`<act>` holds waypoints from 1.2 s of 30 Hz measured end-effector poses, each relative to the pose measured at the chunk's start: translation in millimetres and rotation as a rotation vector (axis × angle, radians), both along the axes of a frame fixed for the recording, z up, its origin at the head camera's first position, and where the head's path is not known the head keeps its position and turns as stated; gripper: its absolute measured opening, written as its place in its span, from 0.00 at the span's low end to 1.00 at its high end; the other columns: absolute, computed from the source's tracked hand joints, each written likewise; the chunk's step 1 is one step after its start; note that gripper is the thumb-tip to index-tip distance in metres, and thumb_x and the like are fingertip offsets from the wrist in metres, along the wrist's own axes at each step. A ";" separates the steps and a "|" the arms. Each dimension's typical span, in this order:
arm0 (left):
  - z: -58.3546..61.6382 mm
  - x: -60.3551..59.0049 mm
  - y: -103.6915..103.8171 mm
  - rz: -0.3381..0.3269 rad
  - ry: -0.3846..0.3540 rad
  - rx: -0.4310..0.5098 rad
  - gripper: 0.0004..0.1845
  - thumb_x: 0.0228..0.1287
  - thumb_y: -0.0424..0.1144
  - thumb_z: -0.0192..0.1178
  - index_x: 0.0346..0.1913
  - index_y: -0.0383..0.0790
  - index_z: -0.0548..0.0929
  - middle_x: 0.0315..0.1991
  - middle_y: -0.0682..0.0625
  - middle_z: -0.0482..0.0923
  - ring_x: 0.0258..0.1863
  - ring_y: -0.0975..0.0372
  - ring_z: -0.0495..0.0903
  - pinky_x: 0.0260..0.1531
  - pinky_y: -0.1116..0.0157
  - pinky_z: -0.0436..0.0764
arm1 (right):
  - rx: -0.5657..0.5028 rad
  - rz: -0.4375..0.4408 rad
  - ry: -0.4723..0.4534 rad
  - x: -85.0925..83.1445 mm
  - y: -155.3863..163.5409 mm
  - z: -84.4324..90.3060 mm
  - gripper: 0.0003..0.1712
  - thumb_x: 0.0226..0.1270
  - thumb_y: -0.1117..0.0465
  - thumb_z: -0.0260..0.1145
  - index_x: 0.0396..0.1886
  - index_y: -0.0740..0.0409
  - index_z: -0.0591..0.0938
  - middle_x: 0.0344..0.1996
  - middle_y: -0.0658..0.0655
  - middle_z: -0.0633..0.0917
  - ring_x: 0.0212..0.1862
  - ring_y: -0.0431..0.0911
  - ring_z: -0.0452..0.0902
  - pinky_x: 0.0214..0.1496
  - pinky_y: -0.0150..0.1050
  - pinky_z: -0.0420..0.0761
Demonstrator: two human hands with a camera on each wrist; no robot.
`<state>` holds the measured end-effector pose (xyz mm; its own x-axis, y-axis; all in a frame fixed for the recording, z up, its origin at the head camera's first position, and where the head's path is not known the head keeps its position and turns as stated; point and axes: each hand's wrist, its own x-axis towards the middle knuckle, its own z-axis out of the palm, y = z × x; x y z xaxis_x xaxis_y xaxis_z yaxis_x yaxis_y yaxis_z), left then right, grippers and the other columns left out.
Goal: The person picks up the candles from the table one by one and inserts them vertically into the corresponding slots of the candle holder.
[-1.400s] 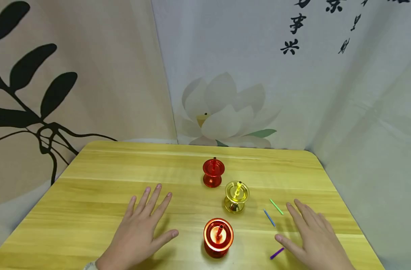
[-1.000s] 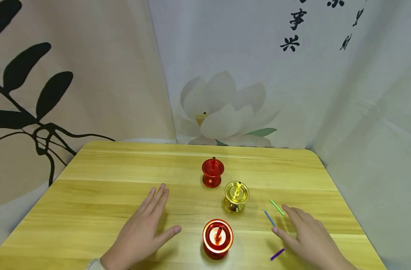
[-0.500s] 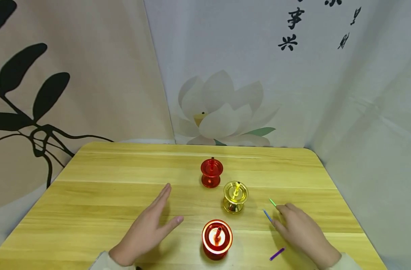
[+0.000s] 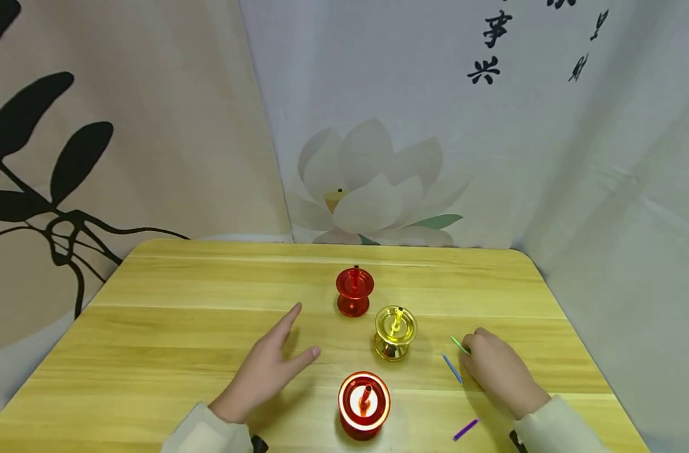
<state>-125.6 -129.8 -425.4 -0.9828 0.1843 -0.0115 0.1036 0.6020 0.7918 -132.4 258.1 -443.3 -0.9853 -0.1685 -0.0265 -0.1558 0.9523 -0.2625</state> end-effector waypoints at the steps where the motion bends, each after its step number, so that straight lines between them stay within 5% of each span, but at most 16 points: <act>1: -0.1 -1.5 1.4 0.003 -0.006 0.009 0.50 0.62 0.61 0.66 0.81 0.49 0.53 0.78 0.44 0.54 0.68 0.40 0.67 0.65 0.42 0.69 | 0.003 0.005 -0.004 -2.5 -0.2 0.8 0.08 0.64 0.67 0.68 0.24 0.58 0.82 0.22 0.52 0.72 0.24 0.43 0.66 0.24 0.37 0.71; 13: -11.0 -21.7 16.2 0.022 -0.034 0.138 0.46 0.64 0.57 0.67 0.80 0.50 0.57 0.77 0.45 0.57 0.72 0.45 0.63 0.68 0.50 0.67 | -0.038 -0.022 -0.089 -15.4 2.3 3.2 0.06 0.62 0.65 0.68 0.27 0.59 0.81 0.22 0.50 0.79 0.24 0.43 0.71 0.27 0.39 0.76; 23: -19.4 -42.5 29.5 0.018 -0.041 0.219 0.45 0.65 0.51 0.68 0.79 0.45 0.57 0.78 0.48 0.56 0.75 0.50 0.59 0.71 0.56 0.63 | -0.230 -0.081 -0.014 -14.1 -3.9 8.3 0.06 0.62 0.63 0.64 0.28 0.56 0.75 0.17 0.48 0.74 0.20 0.40 0.65 0.21 0.33 0.67; 36: -26.0 -68.1 51.3 0.051 -0.007 0.392 0.44 0.66 0.42 0.68 0.78 0.35 0.57 0.77 0.42 0.58 0.75 0.49 0.58 0.73 0.55 0.61 | -0.457 -0.107 0.053 -10.7 -23.4 25.9 0.03 0.65 0.63 0.63 0.32 0.53 0.77 0.25 0.46 0.87 0.29 0.42 0.84 0.23 0.33 0.74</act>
<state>-193.7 -78.6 -451.4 -0.9909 0.1272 0.0429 0.0749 0.2583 0.9632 -143.1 234.7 -417.4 -0.9958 -0.0486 0.0773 -0.0874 0.7523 -0.6530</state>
